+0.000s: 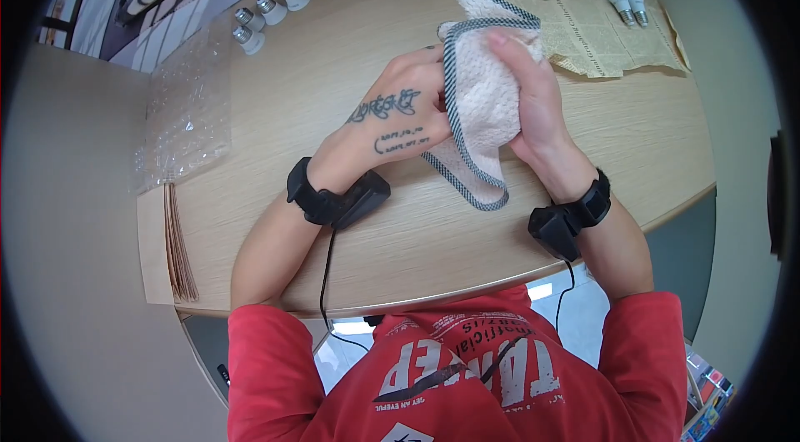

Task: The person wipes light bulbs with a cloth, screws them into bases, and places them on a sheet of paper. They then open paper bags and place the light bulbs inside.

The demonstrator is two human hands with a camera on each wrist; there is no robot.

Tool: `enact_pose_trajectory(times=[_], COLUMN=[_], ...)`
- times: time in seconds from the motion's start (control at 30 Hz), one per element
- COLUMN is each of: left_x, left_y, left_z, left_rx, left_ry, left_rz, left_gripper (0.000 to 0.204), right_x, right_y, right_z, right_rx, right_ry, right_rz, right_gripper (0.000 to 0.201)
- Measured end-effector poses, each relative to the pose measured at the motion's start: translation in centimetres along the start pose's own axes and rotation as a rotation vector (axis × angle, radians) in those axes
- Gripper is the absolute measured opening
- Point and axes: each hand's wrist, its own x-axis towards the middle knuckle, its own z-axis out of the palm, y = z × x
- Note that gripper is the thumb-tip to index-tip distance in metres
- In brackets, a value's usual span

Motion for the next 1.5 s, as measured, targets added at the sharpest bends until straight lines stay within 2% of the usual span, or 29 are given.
enact_pose_trajectory(times=[0.1,0.2,0.4,0.6,0.87,1.1,1.2,1.37,1.5], left_x=[0.0,0.0,0.0,0.1,0.2,0.2,0.1,0.0,0.0], left_y=[-0.3,-0.3,-0.1,-0.5,-0.8,-0.4,-0.7,-1.1,-0.9], left_z=[0.1,0.1,-0.2,0.2,0.3,0.4,0.2,0.1,0.0], left_rx=[0.040,0.027,0.043,0.033,0.047,0.004,0.042,0.034,0.067], left_ry=[0.100,0.126,0.039,0.083,0.068,0.095,0.098,0.083,0.054], left_rz=[0.100,0.122,-0.007,0.086,0.083,0.083,0.138,0.102,0.087], left_gripper=[0.025,0.024,0.025,0.026,0.027,0.025,0.024,0.025,0.030], right_x=[0.0,0.1,0.1,0.2,0.0,0.1,0.1,0.5,0.3], right_y=[0.3,0.4,0.5,0.3,0.1,0.3,0.3,0.2,0.2], right_z=[0.3,0.4,0.3,0.0,0.3,0.3,0.3,-0.1,-0.2], right_rx=[-0.094,-0.104,-0.141,-0.105,-0.096,-0.206,-0.211,-0.023,-0.138], right_ry=[-0.043,-0.044,-0.004,-0.027,-0.021,0.021,0.011,-0.059,-0.063], right_rz=[-0.013,0.004,0.015,0.019,0.028,0.029,0.029,0.087,0.060], right_gripper=[0.027,0.029,0.029,0.027,0.024,0.031,0.035,0.039,0.034])
